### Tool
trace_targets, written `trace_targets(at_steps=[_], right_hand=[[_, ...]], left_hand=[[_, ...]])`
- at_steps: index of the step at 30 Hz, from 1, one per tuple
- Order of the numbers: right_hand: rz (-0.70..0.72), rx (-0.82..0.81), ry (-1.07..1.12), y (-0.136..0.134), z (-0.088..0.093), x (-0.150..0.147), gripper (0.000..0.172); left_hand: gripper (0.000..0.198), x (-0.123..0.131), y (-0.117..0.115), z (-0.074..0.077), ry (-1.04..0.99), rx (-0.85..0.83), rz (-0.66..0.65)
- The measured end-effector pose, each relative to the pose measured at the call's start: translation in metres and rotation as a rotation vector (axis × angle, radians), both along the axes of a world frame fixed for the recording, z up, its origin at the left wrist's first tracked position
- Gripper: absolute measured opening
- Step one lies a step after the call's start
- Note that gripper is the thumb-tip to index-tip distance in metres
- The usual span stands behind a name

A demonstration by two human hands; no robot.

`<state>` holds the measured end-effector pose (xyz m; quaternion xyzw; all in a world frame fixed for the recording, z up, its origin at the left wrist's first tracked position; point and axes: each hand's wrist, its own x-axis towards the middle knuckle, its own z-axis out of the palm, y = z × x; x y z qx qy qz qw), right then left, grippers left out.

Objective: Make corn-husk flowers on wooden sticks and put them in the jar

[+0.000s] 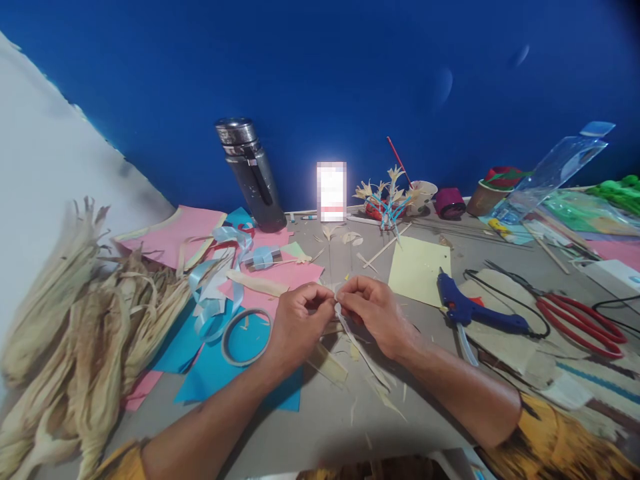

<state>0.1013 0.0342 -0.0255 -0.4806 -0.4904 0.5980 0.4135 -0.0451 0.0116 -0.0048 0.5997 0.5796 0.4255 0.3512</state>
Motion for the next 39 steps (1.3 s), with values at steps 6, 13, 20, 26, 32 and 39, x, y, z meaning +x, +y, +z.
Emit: trace_targets(at_steps=[6, 13, 20, 26, 32, 39], right_hand=[[-0.018, -0.017, 0.015, -0.0014, 0.0025, -0.0002, 0.012], [-0.028, -0.013, 0.004, -0.001, 0.0051, -0.0003, 0.012], [-0.021, -0.012, -0.012, -0.0011, 0.0026, -0.0002, 0.014], [-0.024, -0.035, -0.009, 0.0002, 0.0032, -0.0024, 0.015], [-0.02, -0.034, -0.014, -0.0001, 0.0029, -0.0031, 0.015], [-0.004, -0.038, 0.021, -0.0011, 0.0008, -0.003, 0.015]], left_hand=[[0.013, -0.0004, 0.0004, 0.0009, -0.011, -0.009, -0.006], [0.01, -0.0006, 0.0001, 0.0003, -0.014, -0.008, -0.015], [0.013, -0.0015, 0.0003, -0.0013, -0.01, -0.012, -0.029], [0.014, -0.0016, 0.0019, -0.0018, 0.001, -0.029, -0.03], [0.018, -0.0026, 0.0015, -0.0012, 0.023, -0.038, -0.021], [0.014, -0.0021, 0.0024, -0.0047, -0.062, -0.095, -0.018]])
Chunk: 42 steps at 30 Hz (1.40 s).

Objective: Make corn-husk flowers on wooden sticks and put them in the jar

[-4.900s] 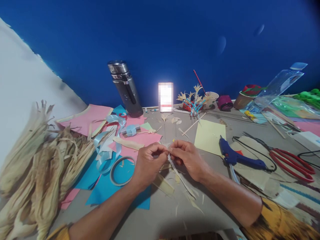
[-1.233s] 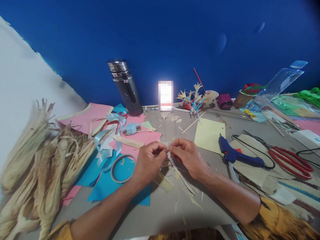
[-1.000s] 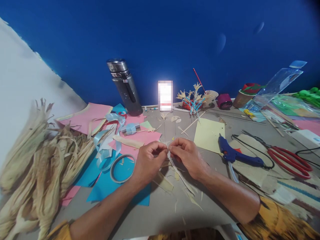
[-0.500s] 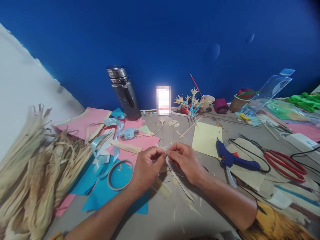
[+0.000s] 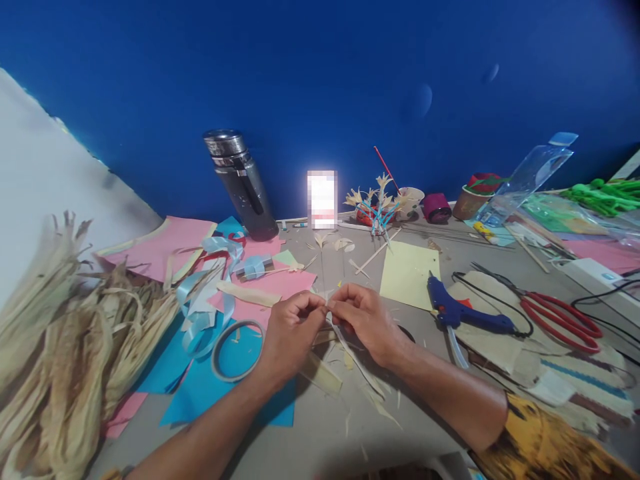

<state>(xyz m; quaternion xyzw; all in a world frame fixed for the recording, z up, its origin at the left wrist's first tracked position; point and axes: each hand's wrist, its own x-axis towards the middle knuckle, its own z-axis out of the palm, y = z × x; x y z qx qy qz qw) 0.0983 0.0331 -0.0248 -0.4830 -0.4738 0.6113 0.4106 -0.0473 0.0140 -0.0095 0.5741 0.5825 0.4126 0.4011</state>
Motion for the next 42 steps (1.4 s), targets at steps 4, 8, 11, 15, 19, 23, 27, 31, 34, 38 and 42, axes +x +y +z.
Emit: trace_targets(at_steps=[4, 8, 11, 15, 19, 23, 27, 31, 34, 38, 42], right_hand=[[0.0, -0.001, 0.037, -0.0002, 0.0018, -0.0008, 0.016], [0.006, -0.056, 0.118, -0.0009, 0.0054, -0.001, 0.019], [0.027, -0.128, 0.194, -0.0005, 0.0065, -0.0002, 0.021], [0.07, -0.239, 0.307, 0.0007, 0.0071, 0.0012, 0.024], [0.12, -0.323, 0.406, 0.0008, 0.0082, 0.0018, 0.027], [0.156, -0.342, 0.479, 0.0003, 0.0074, 0.0024, 0.03], [0.186, -0.347, 0.567, 0.0006, 0.0063, 0.0039, 0.032], [0.171, -0.349, 0.574, 0.001, 0.0082, 0.0047, 0.034], [0.155, -0.341, 0.545, 0.0009, 0.0087, 0.0042, 0.034], [0.138, -0.306, 0.499, 0.0013, 0.0072, 0.0035, 0.033], [0.131, -0.265, 0.467, 0.0011, 0.0068, 0.0033, 0.035]], left_hand=[[0.015, 0.0008, 0.0002, 0.0013, -0.039, -0.025, 0.0], [0.015, -0.001, 0.0023, 0.0032, -0.096, -0.086, -0.011], [0.013, -0.0031, 0.0049, 0.0024, -0.186, -0.137, -0.034], [0.012, -0.0044, 0.0068, 0.0001, -0.295, -0.153, -0.044], [0.011, -0.004, 0.0061, -0.002, -0.371, -0.132, -0.064], [0.011, -0.0036, 0.0045, -0.0031, -0.548, -0.205, -0.105], [0.011, -0.0042, 0.0052, -0.0024, -0.647, -0.198, -0.097], [0.014, -0.0049, 0.0066, -0.0028, -0.587, -0.162, -0.068], [0.013, -0.0047, 0.0049, -0.0016, -0.46, -0.103, -0.038], [0.008, -0.0023, 0.0005, 0.0038, -0.334, -0.037, -0.019], [0.011, -0.0008, -0.0011, 0.0068, -0.29, -0.01, -0.019]])
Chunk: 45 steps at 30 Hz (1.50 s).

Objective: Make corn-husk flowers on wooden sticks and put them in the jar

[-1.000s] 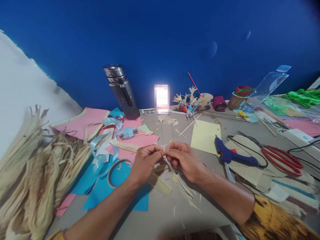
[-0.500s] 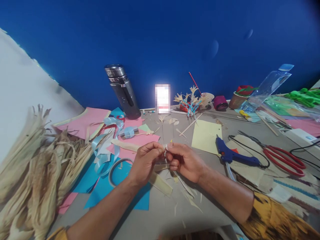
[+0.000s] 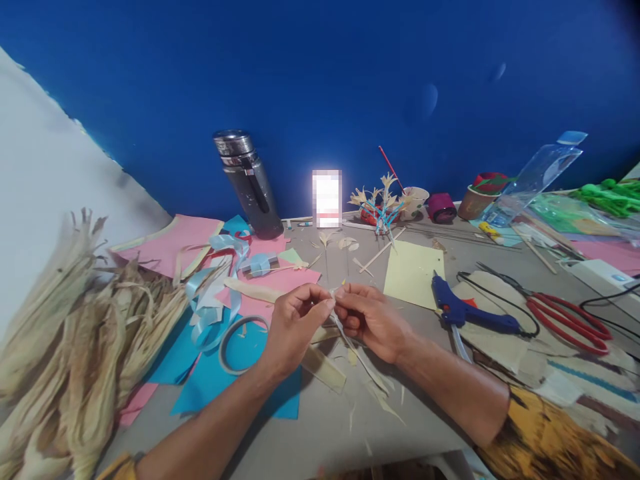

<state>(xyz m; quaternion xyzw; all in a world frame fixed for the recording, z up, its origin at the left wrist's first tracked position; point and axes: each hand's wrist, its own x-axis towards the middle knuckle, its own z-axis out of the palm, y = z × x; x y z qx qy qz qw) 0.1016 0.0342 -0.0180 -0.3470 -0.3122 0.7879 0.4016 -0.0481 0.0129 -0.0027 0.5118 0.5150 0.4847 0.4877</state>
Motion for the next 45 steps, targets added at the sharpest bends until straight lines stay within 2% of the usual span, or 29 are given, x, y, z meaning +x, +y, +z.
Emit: trace_targets(at_steps=[12, 16, 19, 22, 26, 28, 30, 35, 45], right_hand=[[-0.013, 0.015, -0.062, -0.002, 0.001, -0.002, 0.035], [0.015, 0.004, -0.021, -0.001, 0.0, -0.002, 0.036], [0.004, 0.017, -0.01, 0.002, -0.001, 0.002, 0.036], [-0.153, 0.227, -0.194, 0.002, 0.003, 0.007, 0.033], [-0.391, 0.778, -0.637, -0.009, 0.013, 0.011, 0.017], [-0.402, 1.031, -0.799, -0.014, 0.013, 0.011, 0.012], [-0.354, 1.179, -0.924, -0.014, 0.008, 0.009, 0.01], [-0.233, 1.176, -1.1, -0.008, -0.002, 0.007, 0.014], [-0.136, 1.17, -1.191, -0.007, 0.002, 0.011, 0.014]], left_hand=[[0.005, 0.001, 0.003, 0.003, -0.003, -0.054, 0.036], [0.008, 0.0, 0.004, 0.0, -0.17, -0.152, -0.038], [0.008, -0.001, 0.006, -0.002, -0.303, -0.212, -0.033], [0.007, -0.002, 0.008, -0.002, -0.302, -0.213, 0.058], [0.011, -0.003, 0.007, -0.002, -0.008, -0.134, 0.152], [0.013, -0.003, 0.006, -0.002, 0.095, -0.084, 0.151], [0.015, -0.002, 0.005, -0.002, 0.142, -0.049, 0.144], [0.014, 0.0, 0.004, -0.002, 0.2, -0.015, 0.093], [0.011, 0.004, -0.004, -0.004, 0.516, 0.178, 0.055]])
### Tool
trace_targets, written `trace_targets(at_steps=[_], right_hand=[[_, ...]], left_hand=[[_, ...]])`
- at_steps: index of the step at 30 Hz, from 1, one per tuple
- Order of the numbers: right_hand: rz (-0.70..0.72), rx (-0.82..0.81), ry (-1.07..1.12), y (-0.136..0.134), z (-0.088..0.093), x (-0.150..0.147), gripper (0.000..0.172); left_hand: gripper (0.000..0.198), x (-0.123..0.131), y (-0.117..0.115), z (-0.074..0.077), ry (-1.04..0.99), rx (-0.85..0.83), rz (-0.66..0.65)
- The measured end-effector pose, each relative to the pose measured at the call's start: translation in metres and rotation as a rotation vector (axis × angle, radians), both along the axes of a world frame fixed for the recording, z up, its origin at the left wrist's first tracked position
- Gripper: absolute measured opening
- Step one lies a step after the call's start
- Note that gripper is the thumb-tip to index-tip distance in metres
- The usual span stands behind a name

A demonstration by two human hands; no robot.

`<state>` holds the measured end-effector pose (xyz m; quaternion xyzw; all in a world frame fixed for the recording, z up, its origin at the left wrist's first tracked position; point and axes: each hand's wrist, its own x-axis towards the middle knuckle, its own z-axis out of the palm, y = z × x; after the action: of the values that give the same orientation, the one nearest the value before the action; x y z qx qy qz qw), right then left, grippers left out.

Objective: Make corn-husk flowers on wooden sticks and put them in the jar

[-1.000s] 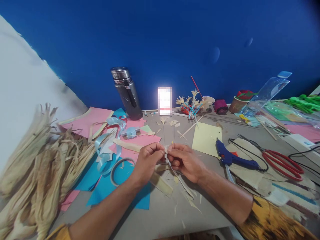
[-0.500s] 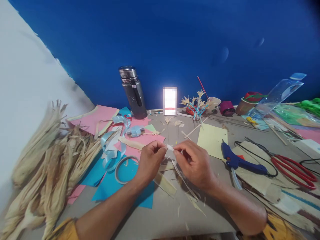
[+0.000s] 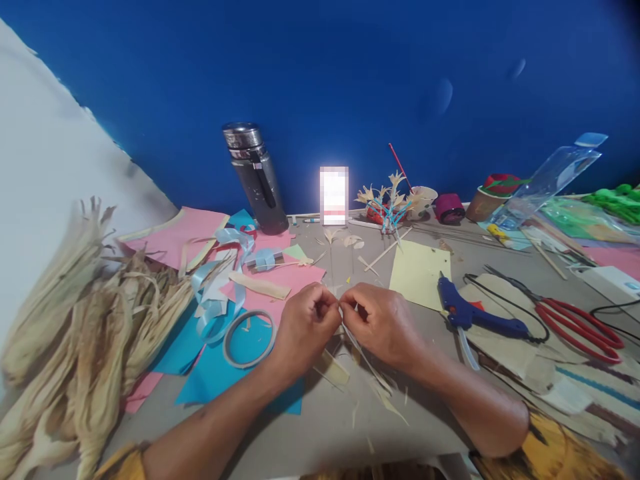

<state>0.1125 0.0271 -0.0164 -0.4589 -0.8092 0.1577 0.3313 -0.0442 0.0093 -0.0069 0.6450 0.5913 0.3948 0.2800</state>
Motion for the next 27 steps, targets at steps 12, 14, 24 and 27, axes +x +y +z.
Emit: trace_targets(at_steps=[12, 14, 24, 27], right_hand=[[0.053, -0.17, 0.267, 0.008, 0.0, 0.002, 0.011], [0.062, -0.252, 0.344, 0.009, 0.002, 0.002, 0.011], [0.062, -0.551, 0.503, 0.008, 0.006, 0.003, 0.014], [0.041, -0.329, 0.351, 0.006, 0.004, 0.004, 0.016]], left_hand=[[0.008, 0.002, -0.002, 0.007, -0.167, -0.148, -0.046], [0.008, 0.001, 0.0, 0.005, -0.239, -0.196, -0.06], [0.008, -0.002, 0.009, 0.001, -0.566, -0.375, -0.068], [0.012, -0.005, 0.009, -0.001, -0.486, -0.328, -0.025]])
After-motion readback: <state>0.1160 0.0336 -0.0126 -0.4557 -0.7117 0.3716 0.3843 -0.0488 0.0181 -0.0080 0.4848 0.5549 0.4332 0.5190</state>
